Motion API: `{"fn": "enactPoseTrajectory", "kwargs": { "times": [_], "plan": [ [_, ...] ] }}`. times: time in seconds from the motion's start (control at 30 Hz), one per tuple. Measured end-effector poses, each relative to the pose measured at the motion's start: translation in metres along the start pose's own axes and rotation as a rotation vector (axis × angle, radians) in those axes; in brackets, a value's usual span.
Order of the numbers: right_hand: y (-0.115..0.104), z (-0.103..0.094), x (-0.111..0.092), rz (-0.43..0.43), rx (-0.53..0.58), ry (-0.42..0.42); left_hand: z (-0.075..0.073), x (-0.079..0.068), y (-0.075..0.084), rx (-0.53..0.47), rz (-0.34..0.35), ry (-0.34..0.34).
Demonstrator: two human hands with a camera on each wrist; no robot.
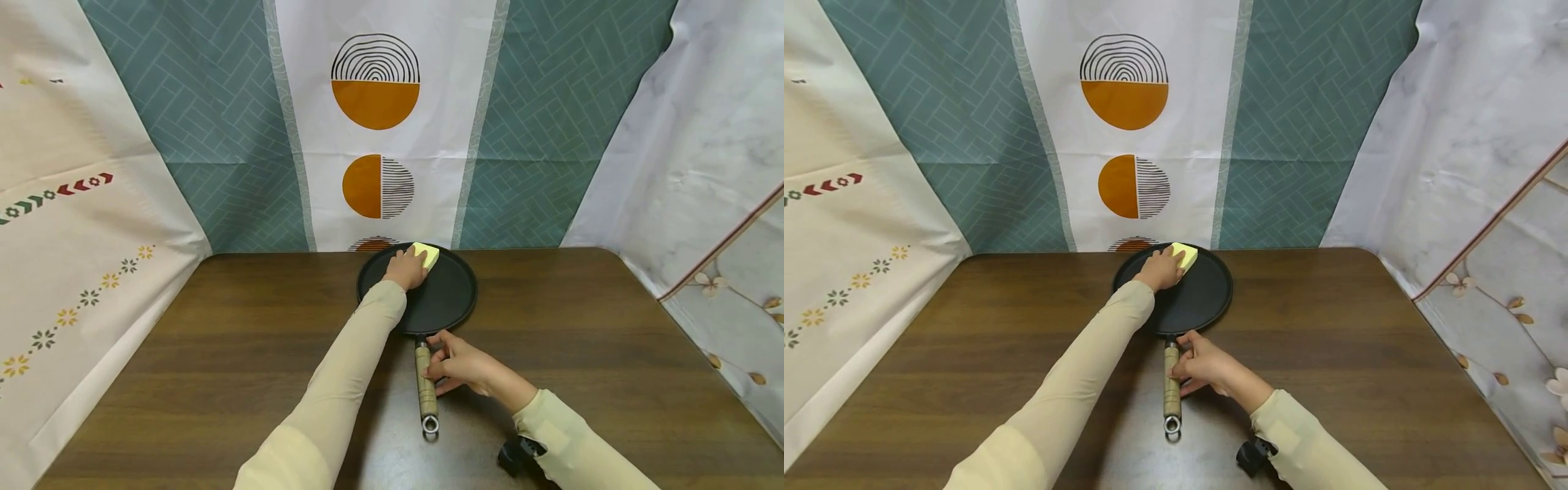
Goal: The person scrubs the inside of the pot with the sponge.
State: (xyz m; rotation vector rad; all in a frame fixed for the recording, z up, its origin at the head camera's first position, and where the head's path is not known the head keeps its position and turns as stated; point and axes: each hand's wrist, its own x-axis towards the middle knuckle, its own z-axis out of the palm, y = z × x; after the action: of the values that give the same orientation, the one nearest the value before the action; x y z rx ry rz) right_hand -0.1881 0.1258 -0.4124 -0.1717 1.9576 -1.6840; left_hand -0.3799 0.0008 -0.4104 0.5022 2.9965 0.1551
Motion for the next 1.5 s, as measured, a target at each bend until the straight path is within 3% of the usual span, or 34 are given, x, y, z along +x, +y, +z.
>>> {"fn": "enactPoseTrajectory", "kwargs": {
  "times": [0.3, 0.5, 0.67, 0.83, 1.13, 1.5],
  "plan": [
    [-0.001, -0.001, -0.002, -0.011, -0.001, 0.002, -0.001, -0.003, -0.013, -0.027, -0.008, 0.017],
    [-0.002, 0.000, -0.002, -0.008, -0.002, -0.001, -0.005, -0.011, -0.021, -0.036, -0.018, -0.010],
    [-0.003, 0.000, -0.003, -0.006, -0.007, 0.006, -0.003, -0.006, -0.031, -0.042, -0.028, -0.037],
    [-0.002, 0.000, -0.003, -0.007, -0.005, 0.003, 0.001, -0.002, -0.040, -0.033, -0.018, -0.033],
    [0.001, 0.000, -0.003, -0.010, 0.000, 0.002, -0.005, -0.018, -0.048, 0.022, 0.024, -0.045],
    [0.000, 0.000, -0.002, -0.006, -0.002, 0.010, -0.006, -0.021, -0.059, 0.001, 0.050, -0.041]
  ]
}}
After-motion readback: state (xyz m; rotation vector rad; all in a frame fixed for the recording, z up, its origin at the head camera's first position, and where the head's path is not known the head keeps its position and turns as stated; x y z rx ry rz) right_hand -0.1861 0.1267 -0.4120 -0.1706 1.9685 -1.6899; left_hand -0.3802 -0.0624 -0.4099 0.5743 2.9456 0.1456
